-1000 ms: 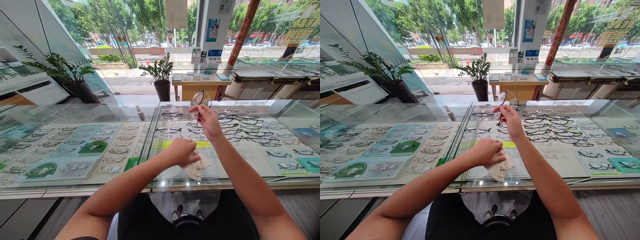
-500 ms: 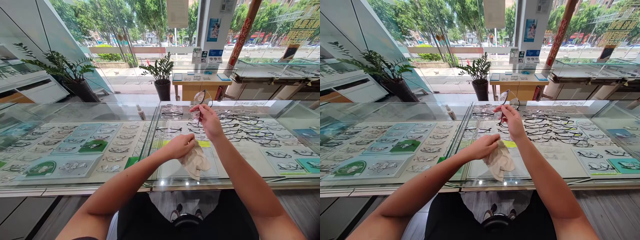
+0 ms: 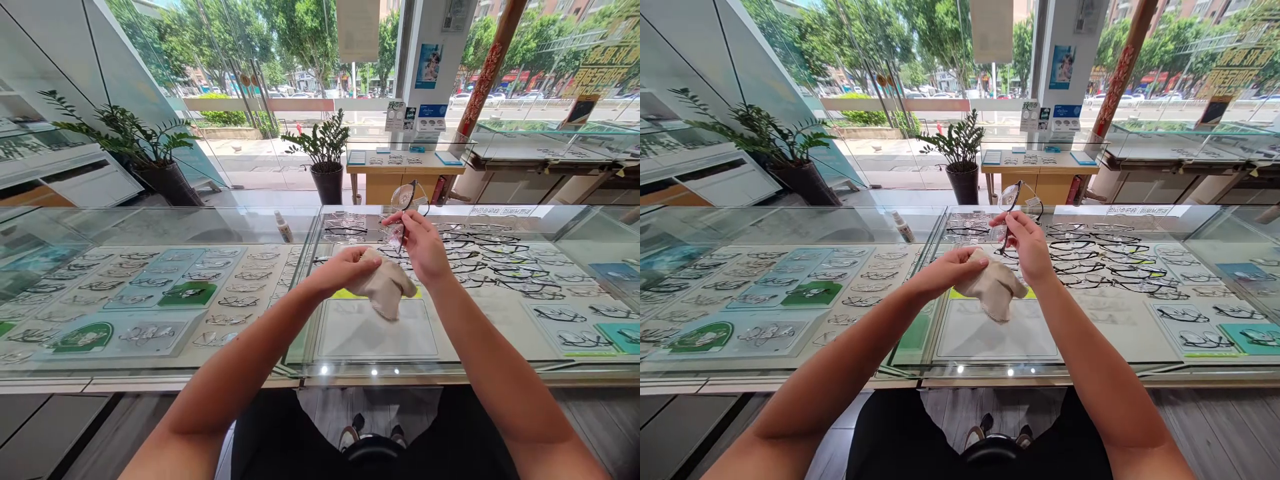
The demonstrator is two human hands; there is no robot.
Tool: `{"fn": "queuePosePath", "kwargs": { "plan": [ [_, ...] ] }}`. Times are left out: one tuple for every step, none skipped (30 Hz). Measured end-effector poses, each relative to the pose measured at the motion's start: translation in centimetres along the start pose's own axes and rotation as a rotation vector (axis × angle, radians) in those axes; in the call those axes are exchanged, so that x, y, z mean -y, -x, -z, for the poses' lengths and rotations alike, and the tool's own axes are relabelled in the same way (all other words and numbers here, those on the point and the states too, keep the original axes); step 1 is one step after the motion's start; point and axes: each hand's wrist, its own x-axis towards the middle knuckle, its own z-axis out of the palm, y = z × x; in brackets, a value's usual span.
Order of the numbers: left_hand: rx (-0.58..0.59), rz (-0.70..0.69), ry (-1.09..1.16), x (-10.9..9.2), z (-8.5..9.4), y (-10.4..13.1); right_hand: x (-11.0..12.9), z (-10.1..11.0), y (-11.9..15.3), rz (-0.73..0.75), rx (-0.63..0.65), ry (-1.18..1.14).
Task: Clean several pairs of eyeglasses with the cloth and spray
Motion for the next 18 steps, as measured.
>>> {"fn": "queuePosePath", "kwargs": {
  "plan": [
    [-0.069,-0.046,0.036,-0.3,0.4,-0.1,0.0,0.0,0.0,0.000,0.001,0.004],
    [-0.141,-0.087,0.071,-0.5,0.8,-0.2,0.0,0.0,0.0,0.001,0.002,0.005],
    [-0.209,-0.124,0.108,-0.6,1.2,-0.3,-0.1,0.0,0.0,0.003,0.003,0.004],
    [-0.267,-0.157,0.148,-0.8,1.5,-0.5,-0.2,0.0,0.0,0.004,0.003,0.005],
    [-0.312,-0.187,0.188,-0.9,1.8,-0.6,-0.3,0.0,0.1,0.005,0.006,0.006],
    [-0.347,-0.215,0.226,-1.0,2.0,-0.7,-0.4,0.0,0.1,0.005,0.008,0.006],
    [-0.374,-0.243,0.259,-1.1,2.1,-0.8,-0.5,-0.1,0.2,0.004,0.016,0.008],
    [-0.395,-0.269,0.290,-1.2,2.2,-0.9,-0.6,-0.2,0.3,-0.001,0.030,0.011],
    [-0.413,-0.295,0.317,-1.3,2.2,-0.9,-0.7,-0.4,0.5,-0.008,0.047,0.014],
    [-0.427,-0.319,0.340,-1.4,2.2,-0.9,-0.8,-0.6,0.6,-0.019,0.069,0.015],
    [-0.441,-0.341,0.357,-1.5,2.1,-0.9,-0.9,-0.7,0.8,-0.031,0.093,0.015],
    [-0.454,-0.361,0.363,-1.6,2.0,-0.8,-1.0,-0.9,1.0,-0.046,0.120,0.016],
    [-0.464,-0.378,0.361,-1.6,1.9,-0.8,-1.1,-1.1,1.1,-0.061,0.146,0.020],
    [-0.470,-0.391,0.353,-1.7,1.8,-0.7,-1.2,-1.2,1.3,-0.075,0.171,0.025],
    [-0.472,-0.402,0.341,-1.7,1.7,-0.7,-1.3,-1.3,1.4,-0.088,0.196,0.031],
    [-0.466,-0.414,0.329,-1.7,1.6,-0.7,-1.4,-1.4,1.4,-0.097,0.217,0.038],
    [-0.455,-0.427,0.321,-1.7,1.5,-0.7,-1.5,-1.5,1.5,-0.101,0.232,0.045],
    [-0.441,-0.439,0.317,-1.6,1.4,-0.7,-1.6,-1.5,1.5,-0.101,0.244,0.049]
  ]
}}
